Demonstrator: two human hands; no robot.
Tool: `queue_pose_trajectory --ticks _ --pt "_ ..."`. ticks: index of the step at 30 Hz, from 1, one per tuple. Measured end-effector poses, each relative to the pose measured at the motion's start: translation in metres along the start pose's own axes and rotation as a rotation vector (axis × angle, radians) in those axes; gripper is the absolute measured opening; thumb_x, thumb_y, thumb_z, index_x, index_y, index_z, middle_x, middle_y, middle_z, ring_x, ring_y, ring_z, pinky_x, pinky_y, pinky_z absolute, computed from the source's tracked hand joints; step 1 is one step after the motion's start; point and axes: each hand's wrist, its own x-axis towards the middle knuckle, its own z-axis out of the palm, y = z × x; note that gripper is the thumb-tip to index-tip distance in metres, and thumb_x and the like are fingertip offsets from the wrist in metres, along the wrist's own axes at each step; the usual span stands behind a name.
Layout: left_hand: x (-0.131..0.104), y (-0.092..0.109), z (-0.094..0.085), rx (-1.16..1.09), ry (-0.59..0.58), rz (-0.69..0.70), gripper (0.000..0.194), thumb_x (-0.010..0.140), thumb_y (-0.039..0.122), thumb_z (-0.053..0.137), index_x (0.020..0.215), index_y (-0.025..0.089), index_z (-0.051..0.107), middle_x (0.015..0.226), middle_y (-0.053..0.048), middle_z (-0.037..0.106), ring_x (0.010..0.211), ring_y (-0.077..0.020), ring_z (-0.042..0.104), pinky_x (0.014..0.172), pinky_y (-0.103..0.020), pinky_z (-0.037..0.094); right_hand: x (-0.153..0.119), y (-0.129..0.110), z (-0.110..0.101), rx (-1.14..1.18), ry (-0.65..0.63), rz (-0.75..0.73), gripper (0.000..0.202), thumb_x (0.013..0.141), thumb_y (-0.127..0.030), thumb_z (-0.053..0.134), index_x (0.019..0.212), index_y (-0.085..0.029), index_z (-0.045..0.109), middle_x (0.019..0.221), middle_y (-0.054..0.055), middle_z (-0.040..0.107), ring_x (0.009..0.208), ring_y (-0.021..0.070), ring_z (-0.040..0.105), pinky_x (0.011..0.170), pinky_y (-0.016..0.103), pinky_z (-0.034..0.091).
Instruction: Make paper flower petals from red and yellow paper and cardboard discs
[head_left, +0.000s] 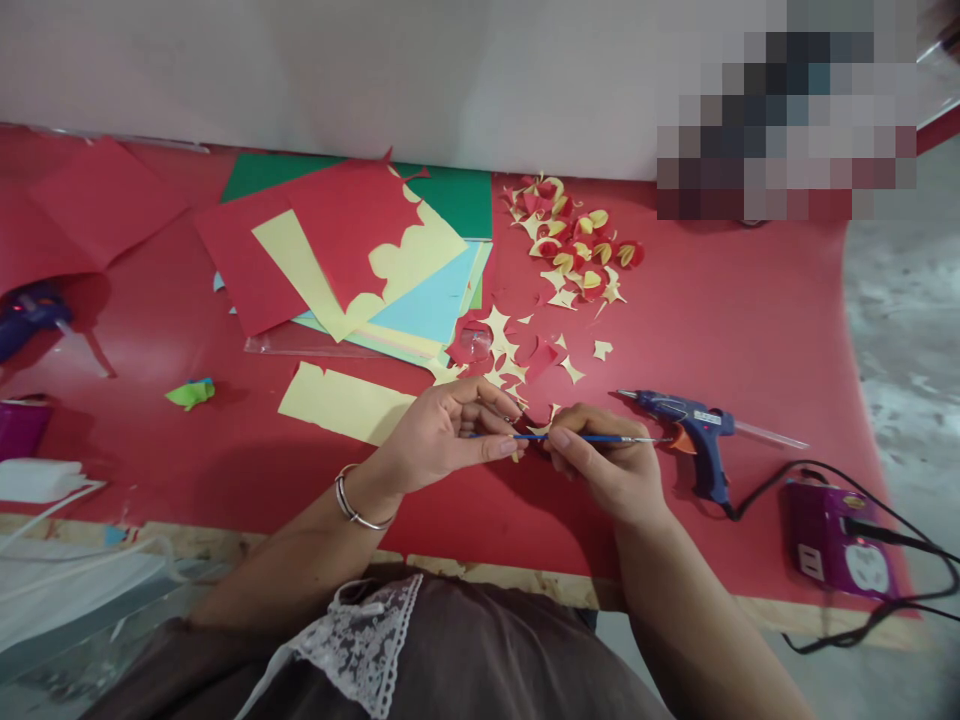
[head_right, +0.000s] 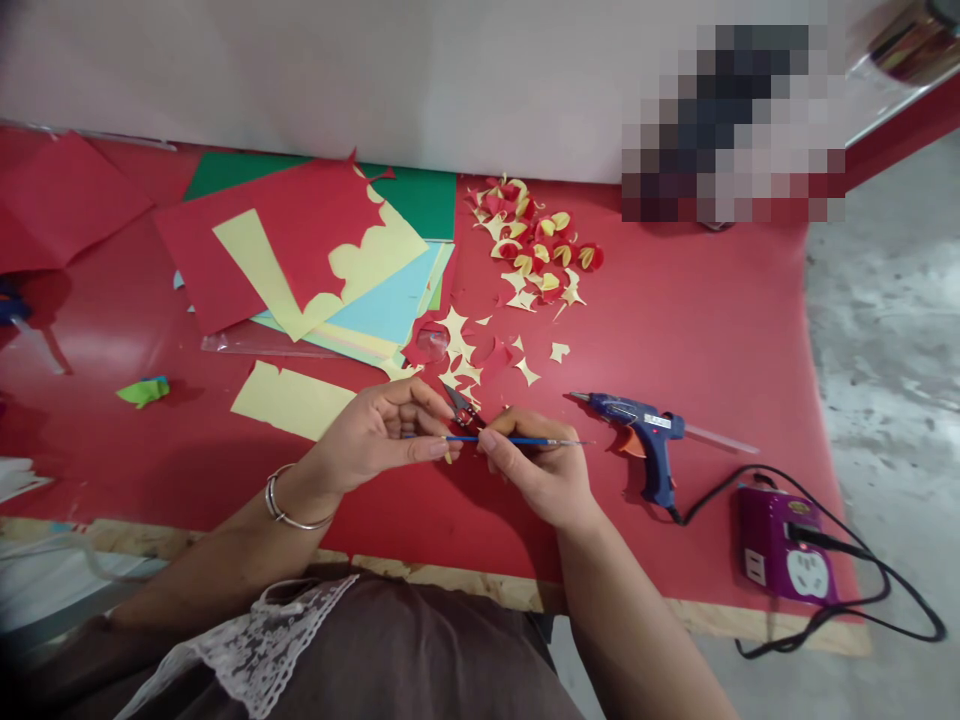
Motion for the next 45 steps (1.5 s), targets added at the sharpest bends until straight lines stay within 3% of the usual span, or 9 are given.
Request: queue_pose_trajectory --ticks 5,8,14,19,26,33,45 --pt "-0.0001 0.0047 0.0009 0.012 -0.003 -0.011 0.024 0.096 0.036 0.082 0.105 0.017 0.071 0.080 -0.006 0.082 0.073 -0.0143 0.075 0.067 -0.024 0.056 -0.0009 0.0020 -0.0026 -0.015 -0.015 -0.006 0.032 0.100 -0.038 0.075 0.074 -0.020 0.074 0.061 0.001 0.066 0.051 0.0119 0.054 0.050 0.026 0.041" --pt "0.0010 0.0058 0.0023 0.016 0.009 0.003 0.027 0.093 0.037 0.085 0.102 0.016 0.071 0.078 -0.006 0.081 0.069 -0.0137 0.073 0.062 -0.023 0.052 -0.0004 0.0021 -0.0028 -0.028 -0.016 -0.008 0.033 0.100 -0.040 0.075 0.074 -0.020 0.074 0.061 0.001 0.066 0.051 0.0123 0.054 0.051 0.027 0.041" --pt "0.0013 0.0043 0.0024 0.031 0.031 0.001 0.028 0.088 0.033 0.090 0.098 0.016 0.070 0.078 -0.005 0.080 0.072 -0.0144 0.075 0.068 -0.025 0.058 -0.0014 0.0031 -0.0021 -0.053 -0.003 0.005 0.035 0.098 -0.046 0.076 0.074 -0.020 0.074 0.061 0.001 0.066 0.051 0.0134 0.054 0.051 0.028 0.041" --pt "0.0018 0.0029 0.0018 0.067 0.054 -0.006 0.027 0.084 0.027 0.091 0.094 0.015 0.070 0.082 -0.005 0.080 0.078 -0.0158 0.078 0.074 -0.025 0.062 -0.0026 0.0049 -0.0026 -0.061 -0.018 0.004 0.033 0.099 -0.042 0.075 0.075 -0.020 0.074 0.062 0.001 0.067 0.052 0.0128 0.055 0.051 0.027 0.041" --pt "0.0020 0.0027 0.0012 0.066 0.062 -0.032 0.026 0.080 0.024 0.093 0.095 0.015 0.073 0.085 -0.004 0.080 0.077 -0.0129 0.077 0.071 -0.022 0.060 0.0003 0.0018 -0.0016 -0.088 -0.023 -0.013 0.033 0.100 -0.041 0.074 0.074 -0.020 0.073 0.061 0.001 0.067 0.053 0.0128 0.055 0.052 0.027 0.041" --pt "0.0017 0.0008 -0.0019 0.014 0.028 -0.064 0.025 0.088 0.031 0.090 0.099 0.014 0.074 0.082 -0.005 0.081 0.072 -0.0113 0.074 0.064 -0.019 0.055 -0.0038 0.0064 -0.0038 -0.061 -0.046 0.004 0.031 0.101 -0.040 0.073 0.076 -0.020 0.073 0.062 0.001 0.066 0.054 0.0129 0.054 0.053 0.027 0.041" --pt "0.0036 -0.0004 -0.0011 0.105 0.054 -0.009 0.028 0.080 0.029 0.093 0.099 0.016 0.077 0.087 -0.006 0.081 0.083 -0.0184 0.079 0.079 -0.030 0.065 -0.0019 0.0037 -0.0037 -0.149 -0.062 -0.051 0.025 0.100 -0.036 0.073 0.080 -0.020 0.073 0.065 0.000 0.065 0.057 0.0131 0.053 0.055 0.028 0.040"
